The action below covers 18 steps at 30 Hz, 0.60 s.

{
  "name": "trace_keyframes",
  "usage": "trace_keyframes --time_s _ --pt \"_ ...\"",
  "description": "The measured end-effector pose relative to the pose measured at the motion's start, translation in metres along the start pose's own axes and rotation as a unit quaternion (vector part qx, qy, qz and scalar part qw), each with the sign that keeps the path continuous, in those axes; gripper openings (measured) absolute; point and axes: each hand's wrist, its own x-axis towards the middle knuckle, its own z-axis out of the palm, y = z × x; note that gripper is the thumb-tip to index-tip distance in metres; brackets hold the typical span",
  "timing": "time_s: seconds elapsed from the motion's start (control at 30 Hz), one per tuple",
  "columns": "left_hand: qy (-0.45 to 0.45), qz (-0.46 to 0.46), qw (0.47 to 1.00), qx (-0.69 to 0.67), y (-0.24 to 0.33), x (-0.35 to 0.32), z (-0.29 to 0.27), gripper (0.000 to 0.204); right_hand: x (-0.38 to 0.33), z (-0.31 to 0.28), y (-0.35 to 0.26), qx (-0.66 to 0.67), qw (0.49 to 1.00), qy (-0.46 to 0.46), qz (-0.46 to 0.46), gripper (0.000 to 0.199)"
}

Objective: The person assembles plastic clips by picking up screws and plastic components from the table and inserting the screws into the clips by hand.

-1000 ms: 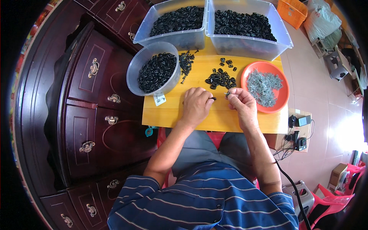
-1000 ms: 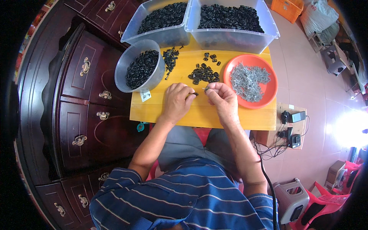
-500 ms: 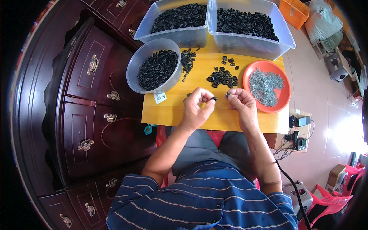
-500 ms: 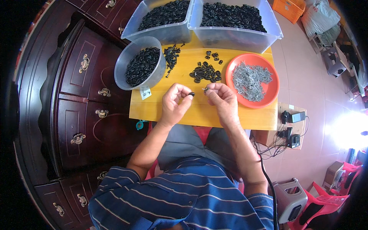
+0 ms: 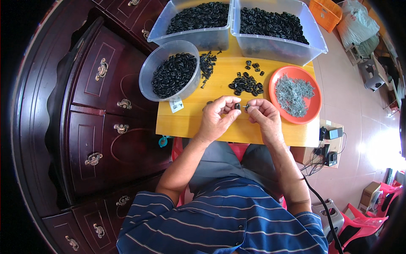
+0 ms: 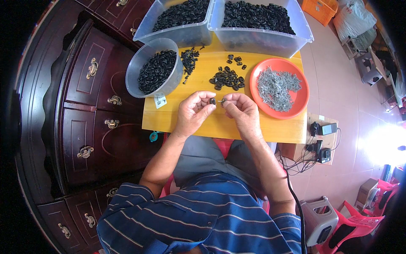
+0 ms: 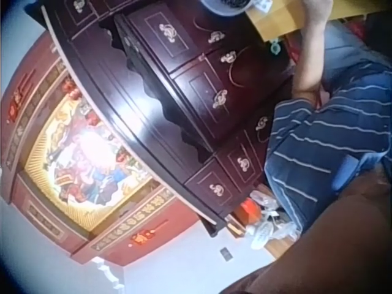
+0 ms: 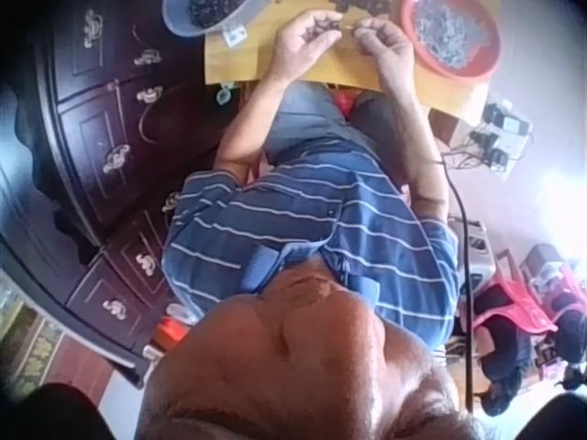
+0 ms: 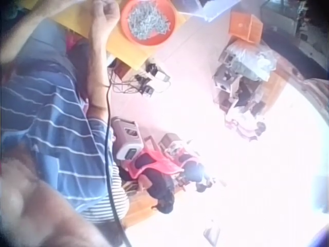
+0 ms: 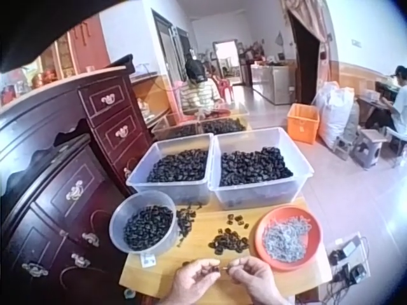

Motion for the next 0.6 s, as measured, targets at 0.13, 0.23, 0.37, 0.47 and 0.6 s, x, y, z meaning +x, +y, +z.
trace_keyframes --time_s 0.13,0.23,0.37,0.47,0.6 --pt "0.019 0.029 0.999 0.022 -0.003 0.001 0.001 0.031 -0.001 0.001 -0.001 -0.01 1.0 -0.003 0.007 0.015" --pt "0.017 0.031 0.999 0.028 -0.003 0.001 0.001 0.031 -0.001 0.002 -0.002 -0.015 1.0 0.0 0.011 0.015" --pt "0.007 0.039 0.998 0.048 -0.001 0.001 0.0 0.033 -0.001 0.001 -0.002 -0.027 1.0 -0.004 0.009 0.015" --pt "0.004 0.049 0.997 0.06 0.003 0.002 0.001 0.032 -0.001 0.001 0.0 -0.036 0.999 -0.012 -0.003 0.015" --pt "-0.008 0.069 0.993 0.094 0.01 0.003 -0.001 0.032 -0.001 0.001 0.0 -0.047 0.999 -0.019 -0.005 0.014"
